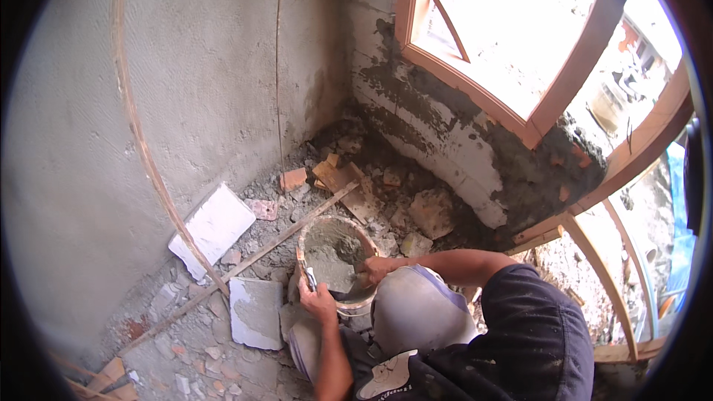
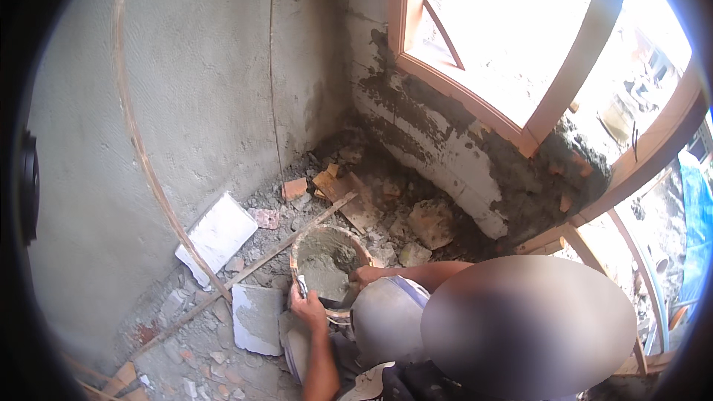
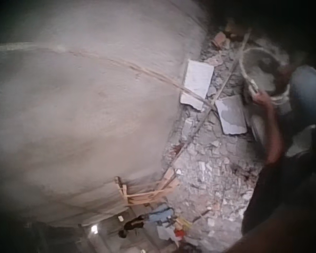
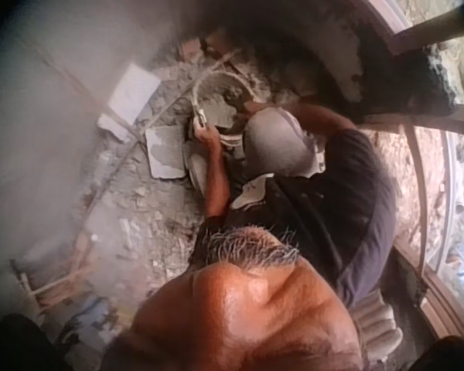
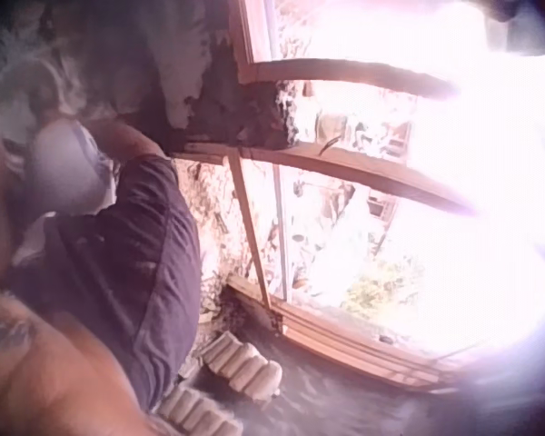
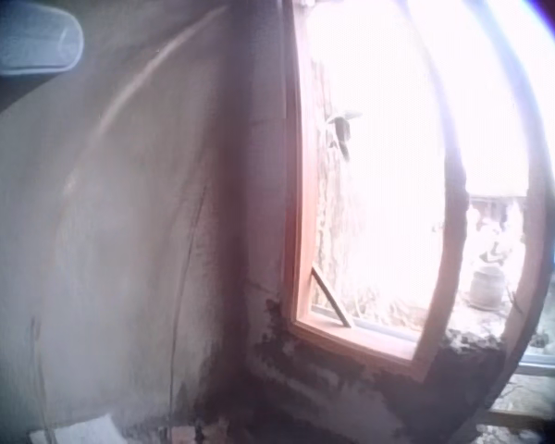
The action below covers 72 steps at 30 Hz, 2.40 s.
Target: The person scoops plaster from a bucket with a trowel and applies it to the wall around a window frame. They repeatedly smooth the surface and add more material to fill gaps.
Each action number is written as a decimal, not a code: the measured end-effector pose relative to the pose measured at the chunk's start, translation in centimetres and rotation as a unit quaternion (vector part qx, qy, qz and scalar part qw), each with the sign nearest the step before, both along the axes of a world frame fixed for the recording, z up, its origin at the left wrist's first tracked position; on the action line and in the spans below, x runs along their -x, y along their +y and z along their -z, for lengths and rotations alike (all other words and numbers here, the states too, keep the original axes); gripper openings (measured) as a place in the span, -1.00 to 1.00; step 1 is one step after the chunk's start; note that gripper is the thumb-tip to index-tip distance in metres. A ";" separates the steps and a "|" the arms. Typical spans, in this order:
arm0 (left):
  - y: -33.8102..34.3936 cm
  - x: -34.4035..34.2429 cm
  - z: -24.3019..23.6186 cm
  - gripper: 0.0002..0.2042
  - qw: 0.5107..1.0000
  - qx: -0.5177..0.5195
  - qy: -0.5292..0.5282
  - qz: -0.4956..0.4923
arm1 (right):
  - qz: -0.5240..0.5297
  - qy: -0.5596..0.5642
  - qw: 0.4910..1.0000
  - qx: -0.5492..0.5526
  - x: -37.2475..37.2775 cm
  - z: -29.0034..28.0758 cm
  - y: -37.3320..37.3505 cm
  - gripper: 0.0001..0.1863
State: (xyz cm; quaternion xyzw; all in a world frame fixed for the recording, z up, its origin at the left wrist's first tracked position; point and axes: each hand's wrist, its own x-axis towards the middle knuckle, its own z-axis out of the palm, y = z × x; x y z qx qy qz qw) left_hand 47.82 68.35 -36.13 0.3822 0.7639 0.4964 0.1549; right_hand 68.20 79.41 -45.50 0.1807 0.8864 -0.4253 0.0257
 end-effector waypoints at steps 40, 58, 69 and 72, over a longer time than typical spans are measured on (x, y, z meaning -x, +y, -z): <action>0.6 1.9 -0.9 -0.50 0.997 0.068 -0.008 -0.020 | 0.488 -0.063 0.850 -0.189 -12.0 -35.1 33.3 -0.72; 1.3 2.5 -0.3 -0.49 0.998 0.054 -0.009 -0.024 | 0.444 -0.228 0.803 -0.327 -12.2 -40.2 35.9 -0.75; 1.4 2.6 -0.7 -0.49 0.998 0.039 -0.034 -0.026 | 0.573 -0.070 0.751 -0.321 -11.1 -37.2 33.5 -0.71; 1.7 2.7 -0.4 -0.49 0.999 0.024 0.001 -0.024 | 0.178 -0.242 0.758 -0.579 -10.3 -38.2 30.5 -0.76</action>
